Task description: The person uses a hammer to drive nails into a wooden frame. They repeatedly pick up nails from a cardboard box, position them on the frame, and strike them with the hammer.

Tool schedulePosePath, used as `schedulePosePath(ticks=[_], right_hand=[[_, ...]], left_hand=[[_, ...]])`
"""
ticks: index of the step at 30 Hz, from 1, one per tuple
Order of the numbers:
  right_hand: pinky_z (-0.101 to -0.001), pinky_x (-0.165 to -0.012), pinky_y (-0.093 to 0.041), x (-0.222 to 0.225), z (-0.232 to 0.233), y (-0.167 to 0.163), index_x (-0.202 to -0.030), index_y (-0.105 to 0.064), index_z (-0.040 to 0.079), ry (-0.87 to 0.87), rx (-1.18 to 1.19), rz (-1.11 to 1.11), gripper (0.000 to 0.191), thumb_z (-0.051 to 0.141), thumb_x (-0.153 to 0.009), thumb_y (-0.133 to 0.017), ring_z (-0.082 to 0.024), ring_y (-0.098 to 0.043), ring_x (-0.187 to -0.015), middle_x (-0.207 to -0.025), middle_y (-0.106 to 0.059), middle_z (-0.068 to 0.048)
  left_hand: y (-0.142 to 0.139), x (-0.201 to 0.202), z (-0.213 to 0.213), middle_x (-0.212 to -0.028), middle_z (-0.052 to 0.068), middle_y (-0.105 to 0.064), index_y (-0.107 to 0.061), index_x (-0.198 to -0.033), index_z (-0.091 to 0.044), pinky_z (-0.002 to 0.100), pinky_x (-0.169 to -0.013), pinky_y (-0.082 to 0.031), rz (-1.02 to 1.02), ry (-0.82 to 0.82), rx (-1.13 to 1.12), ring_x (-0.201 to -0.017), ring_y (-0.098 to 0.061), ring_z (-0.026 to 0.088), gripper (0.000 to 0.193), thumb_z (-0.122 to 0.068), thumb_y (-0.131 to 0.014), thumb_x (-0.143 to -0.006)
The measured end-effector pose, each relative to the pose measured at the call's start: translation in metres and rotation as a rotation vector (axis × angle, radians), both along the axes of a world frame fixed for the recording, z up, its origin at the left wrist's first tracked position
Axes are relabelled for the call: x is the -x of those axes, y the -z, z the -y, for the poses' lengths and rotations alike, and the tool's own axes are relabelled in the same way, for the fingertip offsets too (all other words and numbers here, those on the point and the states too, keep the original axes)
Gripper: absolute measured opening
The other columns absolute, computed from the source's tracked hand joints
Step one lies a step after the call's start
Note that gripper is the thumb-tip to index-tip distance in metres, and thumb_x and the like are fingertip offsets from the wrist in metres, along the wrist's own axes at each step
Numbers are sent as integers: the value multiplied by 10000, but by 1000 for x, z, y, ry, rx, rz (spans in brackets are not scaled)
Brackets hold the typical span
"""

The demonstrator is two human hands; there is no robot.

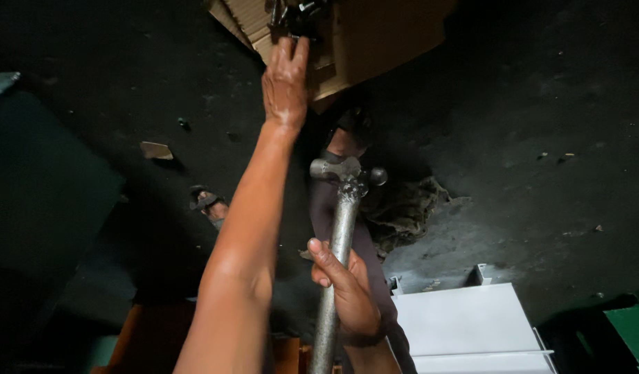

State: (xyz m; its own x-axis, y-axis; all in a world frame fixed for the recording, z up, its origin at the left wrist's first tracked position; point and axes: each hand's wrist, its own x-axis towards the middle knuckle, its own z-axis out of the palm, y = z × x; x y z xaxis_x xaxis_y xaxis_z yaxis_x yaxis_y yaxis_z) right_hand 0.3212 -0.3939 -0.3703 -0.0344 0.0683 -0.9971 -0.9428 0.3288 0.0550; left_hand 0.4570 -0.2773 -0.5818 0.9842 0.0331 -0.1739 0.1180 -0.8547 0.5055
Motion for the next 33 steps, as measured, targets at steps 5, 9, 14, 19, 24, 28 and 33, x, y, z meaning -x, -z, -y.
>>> schedulePosePath(ticks=[5, 9, 14, 19, 24, 28, 33], right_hand=[[-225, -587, -299, 6, 3, 0, -765, -535, 129, 14, -20, 31, 318, 308, -968, -702, -59, -391, -641, -670, -423, 44], [-224, -575, -301, 8, 4, 0, -778, -533, 124, 5, -24, 51, 301, 292, -965, -699, -53, -398, -640, -684, -410, 57], [-219, -562, -295, 12, 3, 0, -781, -506, 131, 15, -31, 58, 313, 277, -965, -712, -51, -393, -640, -692, -408, 60], [-216, -575, -319, 16, 1, -1, -755, -501, 133, -54, -9, -2, 348, 313, -959, -717, -46, -419, -657, -692, -420, 53], [-208, -577, -342, 24, -2, 3, -789, -549, 132, -36, 27, 79, 303, 303, -915, -766, -42, -410, -640, -707, -438, 72], [-206, -559, -332, 33, -3, 13, -808, -600, 132, -87, 119, 15, 254, 296, -886, -778, -42, -423, -622, -682, -448, 71], [-225, -583, -323, 47, -1, 26, -770, -537, 134, -99, 55, 230, 333, 265, -924, -802, -46, -414, -650, -709, -459, 68]], left_hand=[[9, -5, 5, -1065, 155, -582, -617, -1103, -25, 445, -849, -541, 10, -118, -4, -1018, -610, 364, 363, -9, -786, -782], [11, -5, 5, -1025, 165, -586, -602, -1008, -11, 427, -847, -546, -11, -130, -92, -987, -615, 349, 284, 86, -723, -770], [10, 3, -10, -982, 139, -614, -631, -977, -22, 421, -816, -546, 4, 82, -88, -959, -630, 323, 216, 77, -697, -796], [7, 6, -17, -980, 130, -606, -673, -985, -24, 436, -833, -565, 42, 151, -146, -958, -634, 318, 202, 19, -698, -789], [-16, 19, -21, -1027, 192, -670, -733, -1055, -9, 437, -793, -554, -100, -129, 250, -953, -672, 367, 238, -82, -742, -828], [-68, 50, -28, -992, 106, -734, -754, -1146, -48, 338, -785, -553, -319, -340, 675, -883, -715, 226, 223, -110, -732, -933], [-157, 71, -47, -1016, 71, -673, -714, -1120, -25, 282, -762, -511, -304, -384, 863, -871, -643, 168, 162, -71, -707, -964]])
